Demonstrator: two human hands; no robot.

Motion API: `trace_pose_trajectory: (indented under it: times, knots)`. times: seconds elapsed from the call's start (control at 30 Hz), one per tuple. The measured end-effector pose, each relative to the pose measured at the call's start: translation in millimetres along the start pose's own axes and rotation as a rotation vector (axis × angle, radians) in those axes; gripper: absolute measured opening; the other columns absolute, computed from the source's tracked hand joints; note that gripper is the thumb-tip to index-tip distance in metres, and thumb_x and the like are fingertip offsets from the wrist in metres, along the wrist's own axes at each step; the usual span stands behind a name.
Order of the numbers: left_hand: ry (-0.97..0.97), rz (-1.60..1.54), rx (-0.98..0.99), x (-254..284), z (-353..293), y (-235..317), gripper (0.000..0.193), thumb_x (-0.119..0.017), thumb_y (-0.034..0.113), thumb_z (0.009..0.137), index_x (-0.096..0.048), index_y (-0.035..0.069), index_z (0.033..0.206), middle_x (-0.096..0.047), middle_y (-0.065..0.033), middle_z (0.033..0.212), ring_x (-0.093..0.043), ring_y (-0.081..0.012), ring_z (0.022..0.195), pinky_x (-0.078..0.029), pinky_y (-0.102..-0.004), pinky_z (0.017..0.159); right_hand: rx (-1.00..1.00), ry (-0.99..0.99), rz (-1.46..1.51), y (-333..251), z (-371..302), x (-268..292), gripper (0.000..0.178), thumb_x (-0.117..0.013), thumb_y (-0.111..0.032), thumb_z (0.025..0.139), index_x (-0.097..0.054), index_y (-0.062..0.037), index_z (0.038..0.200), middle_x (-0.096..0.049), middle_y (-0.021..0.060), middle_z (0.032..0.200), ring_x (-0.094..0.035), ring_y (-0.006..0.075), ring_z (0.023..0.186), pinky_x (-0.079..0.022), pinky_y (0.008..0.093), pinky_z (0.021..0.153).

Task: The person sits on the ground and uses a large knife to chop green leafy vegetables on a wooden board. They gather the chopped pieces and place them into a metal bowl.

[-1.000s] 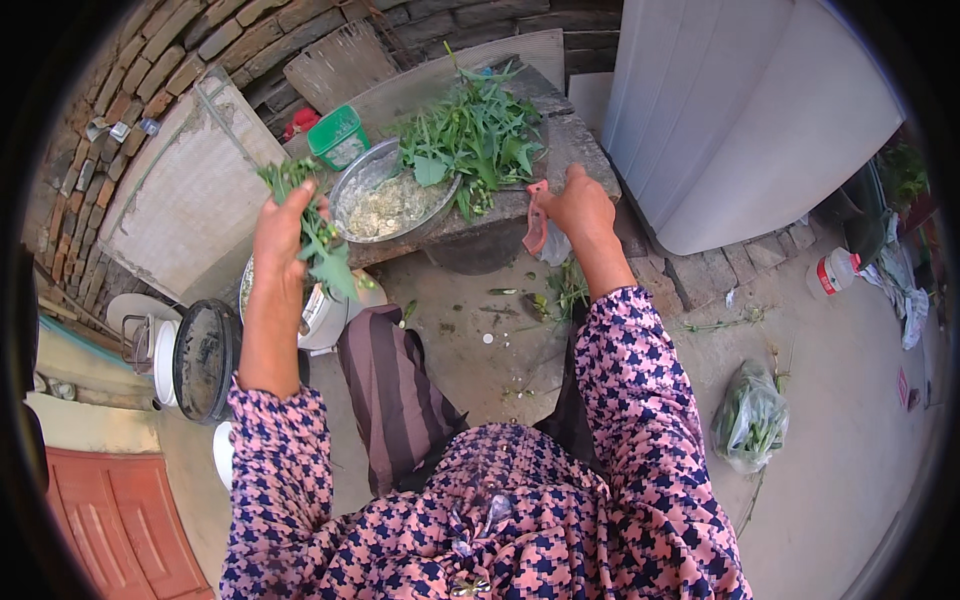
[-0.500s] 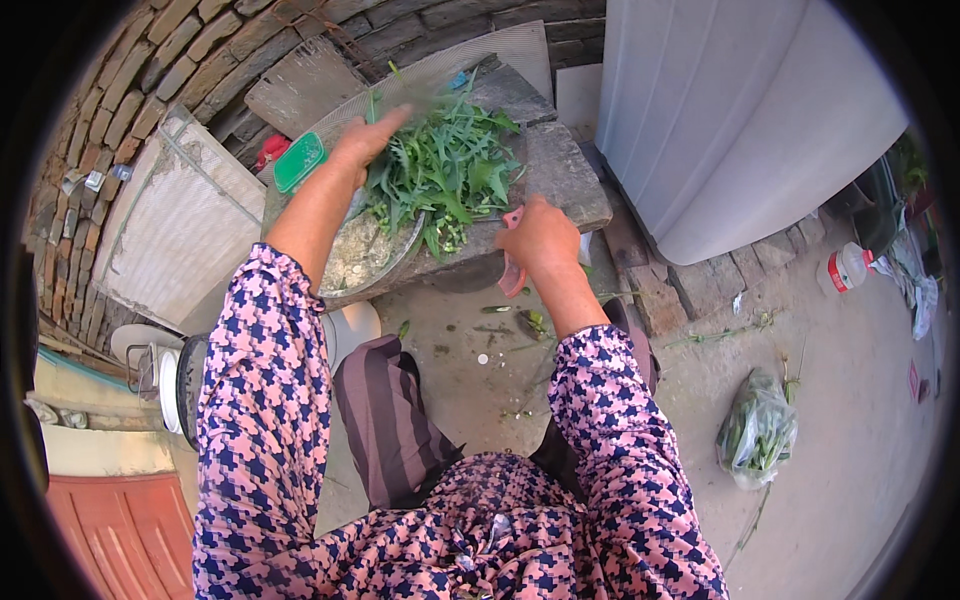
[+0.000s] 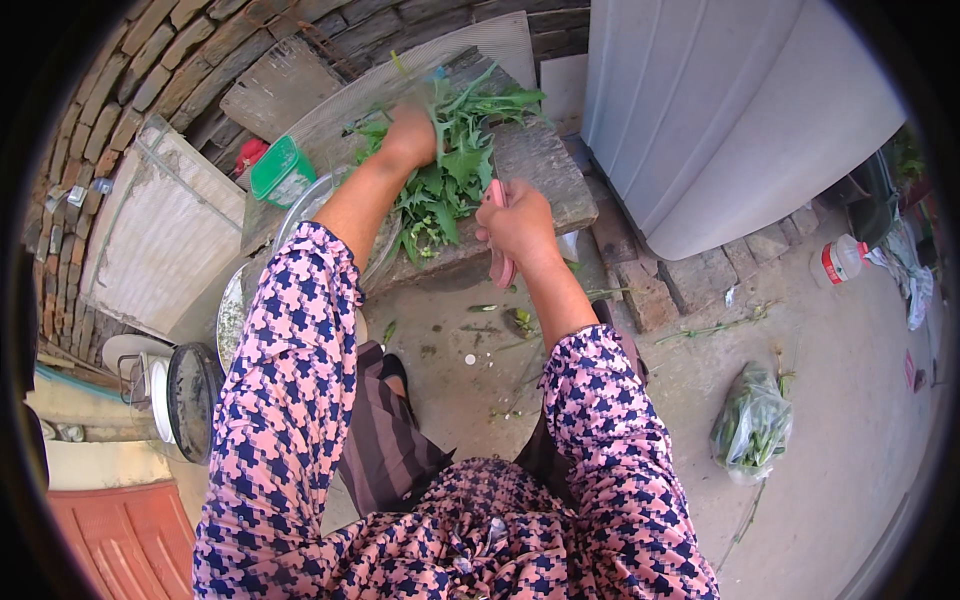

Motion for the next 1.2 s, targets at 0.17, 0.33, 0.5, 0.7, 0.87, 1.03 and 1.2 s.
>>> trace_pose_trajectory:
  times: [0.17,0.33,0.5,0.7,0.87,1.03,1.2]
  knots:
    - [0.12,0.127,-0.006,-30.7,-18.8,15.4,0.059,-0.062,0.033,0.086,-0.043,0.004,0.134,-0.057,-0.0209,0.124,-0.056,-0.0453,0.109,-0.047,-0.0441,0.088,0.074,0.052,-0.202,-11.5,-4.5,17.1,0.021,-0.062,-0.005,0.077,-0.06,0.0033,0.096,-0.062,0.0079,0.073,-0.061,0.0156,0.056,-0.049,0.032,0.052]
    - [-0.264,-0.381,-0.076,-4.8,-0.6,-35.4,0.073,-0.068,0.035,0.08,-0.04,0.004,0.139,-0.049,-0.0228,0.135,-0.044,-0.0385,0.129,-0.039,-0.043,0.102,0.108,0.032,-0.222,-10.8,-3.3,4.4,0.022,-0.061,-0.006,0.079,-0.06,0.0038,0.099,-0.063,0.009,0.074,-0.062,0.0158,0.056,-0.05,0.0318,0.052]
    - [-0.131,0.344,-0.116,39.7,-30.9,35.0,0.085,-0.074,0.043,0.073,-0.043,0.004,0.142,-0.05,-0.0227,0.14,-0.044,-0.0333,0.133,-0.037,-0.04,0.108,0.071,0.06,-0.154,-13.4,-1.7,15.8,0.024,-0.062,-0.007,0.08,-0.06,0.0044,0.101,-0.065,0.0107,0.077,-0.063,0.0162,0.058,-0.05,0.032,0.053]
    - [-0.027,0.222,-0.269,93.6,-51.8,21.1,0.074,-0.076,0.05,0.07,-0.061,0.0,0.123,-0.062,-0.0218,0.124,-0.06,-0.0366,0.114,-0.047,-0.041,0.096,0.162,0.113,-0.272,-15.4,-2.0,17.0,0.024,-0.062,-0.008,0.078,-0.06,0.0042,0.099,-0.064,0.0103,0.075,-0.062,0.0166,0.055,-0.05,0.032,0.054]
    - [0.477,-0.126,-0.09,150.9,-137.5,-3.9,0.05,-0.073,0.038,0.077,-0.069,0.0,0.108,-0.067,-0.0181,0.11,-0.066,-0.0287,0.094,-0.05,-0.0382,0.085,0.149,0.075,-0.171,-16.2,1.5,22.9,0.026,-0.062,-0.005,0.079,-0.059,0.0045,0.102,-0.061,0.0069,0.077,-0.057,0.0133,0.056,-0.046,0.0282,0.052]
    - [0.947,-0.238,0.183,153.0,-248.5,-108.4,0.067,-0.073,0.034,0.08,-0.052,-0.008,0.128,-0.057,-0.0227,0.122,-0.058,-0.0281,0.105,-0.046,-0.0379,0.09,0.175,0.033,-0.229,-15.3,-0.5,12.6,0.029,-0.061,-0.005,0.079,-0.057,0.0042,0.107,-0.061,0.0067,0.076,-0.057,0.0126,0.058,-0.043,0.0264,0.05]
    - [0.492,-0.715,0.577,96.5,-292.3,-148.5,0.071,-0.068,0.041,0.087,-0.045,-0.008,0.132,-0.062,-0.0196,0.102,-0.062,-0.0213,0.064,-0.047,-0.0322,0.051,0.157,0.015,-0.193,-9.3,4.4,20.7,0.022,-0.06,-0.005,0.08,-0.059,0.0019,0.1,-0.061,0.0063,0.073,-0.054,0.012,0.055,-0.04,0.026,0.048]
Point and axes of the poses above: each hand's wrist, its own z-axis towards the middle knuckle, its own x-axis out of the back of the hand, y = z × x, the point moved 3 cm from there along z, towards the middle knuckle
